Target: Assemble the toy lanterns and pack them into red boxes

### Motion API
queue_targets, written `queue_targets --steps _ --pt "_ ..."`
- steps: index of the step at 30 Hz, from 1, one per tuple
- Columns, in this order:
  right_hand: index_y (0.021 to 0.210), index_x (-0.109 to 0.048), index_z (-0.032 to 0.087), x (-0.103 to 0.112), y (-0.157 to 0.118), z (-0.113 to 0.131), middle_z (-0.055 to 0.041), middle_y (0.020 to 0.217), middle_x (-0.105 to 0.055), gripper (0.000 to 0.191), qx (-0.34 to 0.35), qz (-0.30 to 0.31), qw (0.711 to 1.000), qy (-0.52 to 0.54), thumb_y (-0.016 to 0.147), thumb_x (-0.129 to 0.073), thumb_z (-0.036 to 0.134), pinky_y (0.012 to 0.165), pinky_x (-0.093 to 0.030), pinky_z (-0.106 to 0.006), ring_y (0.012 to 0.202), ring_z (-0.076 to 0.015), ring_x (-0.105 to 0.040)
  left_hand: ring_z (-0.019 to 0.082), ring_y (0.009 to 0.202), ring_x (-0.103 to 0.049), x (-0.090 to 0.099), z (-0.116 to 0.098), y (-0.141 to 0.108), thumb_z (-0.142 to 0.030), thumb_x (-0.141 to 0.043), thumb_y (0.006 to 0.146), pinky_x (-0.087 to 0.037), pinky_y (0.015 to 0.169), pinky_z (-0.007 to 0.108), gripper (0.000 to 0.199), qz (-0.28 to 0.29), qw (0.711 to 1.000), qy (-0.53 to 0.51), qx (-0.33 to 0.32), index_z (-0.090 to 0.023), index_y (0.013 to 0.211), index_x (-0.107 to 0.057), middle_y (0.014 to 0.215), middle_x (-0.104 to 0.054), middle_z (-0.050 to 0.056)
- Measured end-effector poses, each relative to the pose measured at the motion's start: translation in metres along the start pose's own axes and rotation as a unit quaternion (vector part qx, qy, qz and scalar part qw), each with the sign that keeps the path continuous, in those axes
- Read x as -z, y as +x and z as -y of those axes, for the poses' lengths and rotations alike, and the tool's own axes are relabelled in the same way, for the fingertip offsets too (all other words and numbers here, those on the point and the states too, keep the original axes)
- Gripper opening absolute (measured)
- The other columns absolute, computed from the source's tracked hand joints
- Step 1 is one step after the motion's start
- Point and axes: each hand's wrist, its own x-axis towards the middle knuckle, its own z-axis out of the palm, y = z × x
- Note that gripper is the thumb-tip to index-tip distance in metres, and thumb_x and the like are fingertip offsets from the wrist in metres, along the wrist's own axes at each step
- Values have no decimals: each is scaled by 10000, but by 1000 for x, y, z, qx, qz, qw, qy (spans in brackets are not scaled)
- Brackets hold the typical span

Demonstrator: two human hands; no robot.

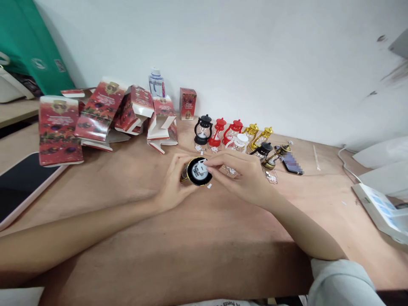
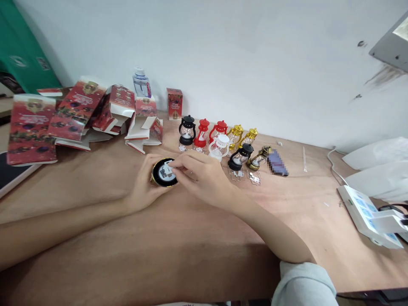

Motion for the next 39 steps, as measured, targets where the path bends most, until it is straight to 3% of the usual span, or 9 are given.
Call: queue_targets --steps 5,9,13,26,39 --pt "899 -635 183 2 -2 0 -40 833 -713 166 111 -20 989 -92 932 -507 82 723 -547 -264 801 -133 -666 240 1027 -539 0 0 -1 -275 -752 791 -489 867 403 430 -2 1000 -4 21 -262 1149 -513 1079 -546 54" --pt "904 -635 164 7 -3 6 -44 770 -694 209 230 42 949 -214 946 -462 56 607 -500 -269 733 -146 -636 269 1008 -541 0 0 -3 -279 -732 789 -495 844 436 395 -1 999 -16 36 -279 1128 -530 1063 -538 57" --pt "923 -643 161 6 -2 12 -32 735 -691 215 296 29 917 -267 930 -478 24 597 -501 -274 701 -143 -623 278 1017 -550 0 -1 -4 -267 -725 769 -500 870 452 372 -11 998 -32 56 -278 1097 -549 1070 -538 55" --pt "877 -652 151 2 -5 22 -24 719 -696 242 274 46 907 -317 941 -451 31 565 -493 -269 624 -121 -579 272 1013 -547 0 -6 -6 -252 -675 790 -515 878 470 318 -10 998 -22 65 -288 1081 -552 1050 -521 49" --pt "836 -628 123 -1 -3 19 -27 691 -684 246 278 28 914 -295 946 -434 19 541 -464 -255 587 -107 -559 261 972 -545 0 -4 -5 -221 -616 827 -524 826 453 327 9 1000 2 19 -278 1132 -511 1055 -519 72"
